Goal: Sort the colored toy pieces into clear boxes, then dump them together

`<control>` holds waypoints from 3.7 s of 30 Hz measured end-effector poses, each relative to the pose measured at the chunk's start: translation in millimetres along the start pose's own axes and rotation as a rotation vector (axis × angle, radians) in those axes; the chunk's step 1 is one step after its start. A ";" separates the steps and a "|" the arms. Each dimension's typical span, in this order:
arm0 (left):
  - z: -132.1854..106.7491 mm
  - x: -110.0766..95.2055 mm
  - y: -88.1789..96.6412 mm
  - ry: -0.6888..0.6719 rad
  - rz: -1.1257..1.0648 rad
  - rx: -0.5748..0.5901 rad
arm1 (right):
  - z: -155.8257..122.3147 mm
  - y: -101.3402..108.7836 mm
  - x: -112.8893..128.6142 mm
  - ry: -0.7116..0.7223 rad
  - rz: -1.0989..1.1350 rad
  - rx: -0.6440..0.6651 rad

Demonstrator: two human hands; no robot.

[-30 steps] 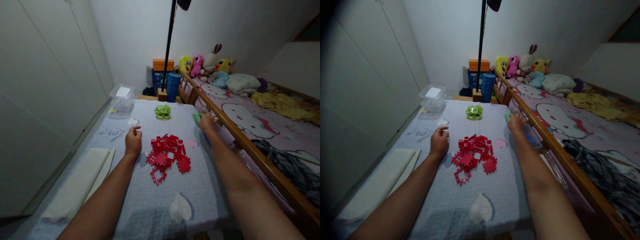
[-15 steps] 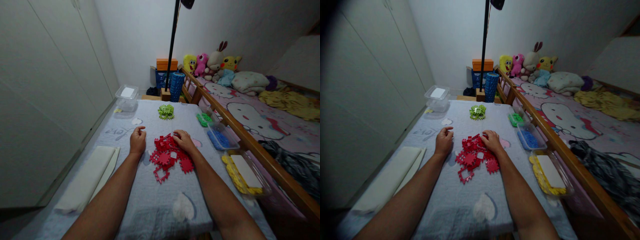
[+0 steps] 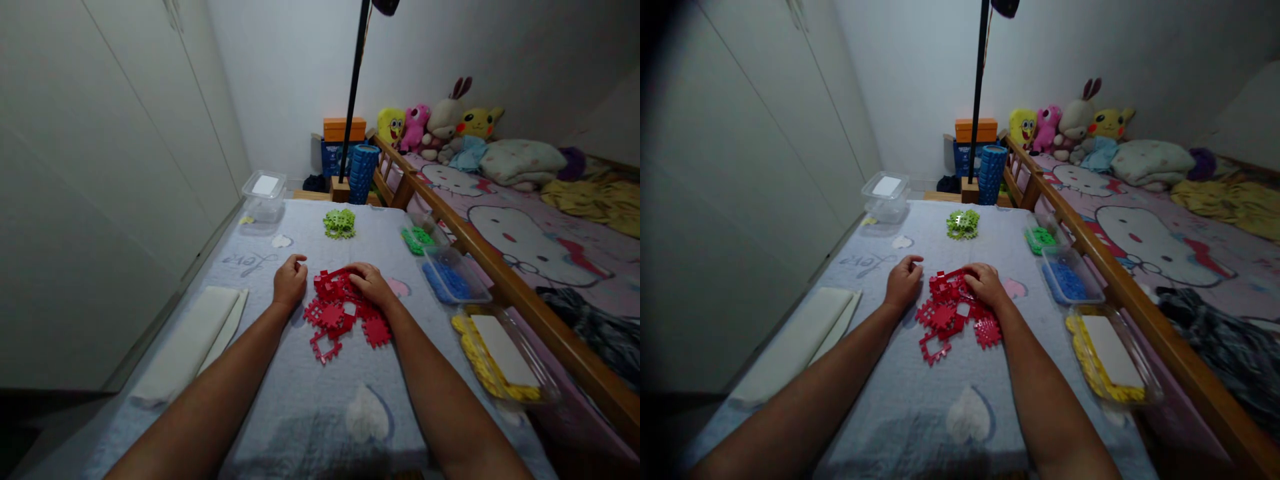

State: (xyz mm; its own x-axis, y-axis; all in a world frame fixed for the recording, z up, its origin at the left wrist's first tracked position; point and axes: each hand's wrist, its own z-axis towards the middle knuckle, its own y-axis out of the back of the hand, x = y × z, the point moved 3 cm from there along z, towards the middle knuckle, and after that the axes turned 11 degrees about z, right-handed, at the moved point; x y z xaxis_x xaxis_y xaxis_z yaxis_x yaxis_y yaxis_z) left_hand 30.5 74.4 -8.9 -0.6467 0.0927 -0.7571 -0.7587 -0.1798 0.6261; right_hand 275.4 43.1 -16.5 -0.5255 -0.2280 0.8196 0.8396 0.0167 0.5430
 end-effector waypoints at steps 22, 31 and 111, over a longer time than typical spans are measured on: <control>62.8 2.0 20.0 -0.208 0.316 -0.002 | -4.5 1.6 -11.3 -0.223 0.568 -0.087; 122.7 -4.4 52.4 -0.183 0.647 -0.120 | -6.2 1.6 -13.3 -0.224 0.600 -0.143; -52.1 -16.6 49.9 -0.355 0.589 -0.165 | -6.5 13.1 -7.1 -0.189 0.530 -0.190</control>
State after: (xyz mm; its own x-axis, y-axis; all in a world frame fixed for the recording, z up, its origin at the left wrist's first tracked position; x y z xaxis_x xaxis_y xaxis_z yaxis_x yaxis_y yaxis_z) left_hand 7.4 12.9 25.2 -0.9536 0.2436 -0.1771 -0.2716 -0.4416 0.8551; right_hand 291.0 38.6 -16.4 -0.0282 -0.0586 0.9979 0.9950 -0.0972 0.0224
